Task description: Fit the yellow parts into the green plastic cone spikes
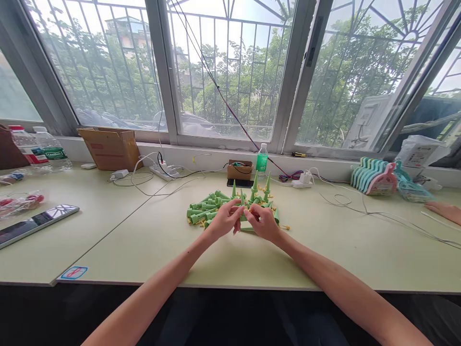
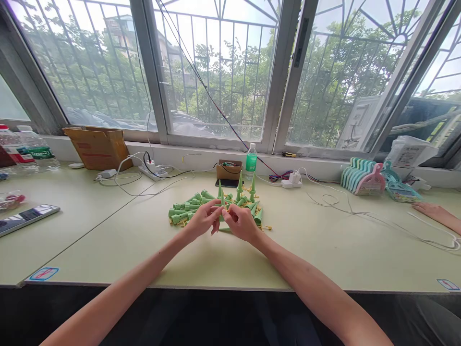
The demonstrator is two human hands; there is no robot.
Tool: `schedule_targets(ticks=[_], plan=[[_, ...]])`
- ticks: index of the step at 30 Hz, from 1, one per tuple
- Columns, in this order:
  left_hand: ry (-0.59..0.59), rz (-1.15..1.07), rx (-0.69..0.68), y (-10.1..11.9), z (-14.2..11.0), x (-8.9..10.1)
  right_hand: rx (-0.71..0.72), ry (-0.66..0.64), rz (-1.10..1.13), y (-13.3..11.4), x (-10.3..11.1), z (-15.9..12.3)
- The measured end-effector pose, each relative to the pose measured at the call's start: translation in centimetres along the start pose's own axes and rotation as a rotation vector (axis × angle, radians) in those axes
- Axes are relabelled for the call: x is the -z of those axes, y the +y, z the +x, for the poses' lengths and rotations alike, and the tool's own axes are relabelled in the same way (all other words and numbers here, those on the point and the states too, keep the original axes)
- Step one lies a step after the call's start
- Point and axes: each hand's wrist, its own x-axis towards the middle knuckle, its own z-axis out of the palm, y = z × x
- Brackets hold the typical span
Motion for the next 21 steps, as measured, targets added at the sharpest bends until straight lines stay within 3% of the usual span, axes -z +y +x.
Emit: schedule_targets(ticks=[6, 14, 21], plan=[[0.112, 0.198, -0.068, 0.1, -0.4, -0.2, -0.052, 0.075, -0.037, 0.9, -0.2, 0.4], [0.074, 0.613, -0.243, -0.1, -0.6, 0.0, -0.047, 0.069, -0.048, 1.2, -0.1, 0.5], [0.020, 0.972, -0.362, -0.6, -1.0, 0.3, -0.070, 0.183, -0.079, 1.5, 0.6, 0.8]])
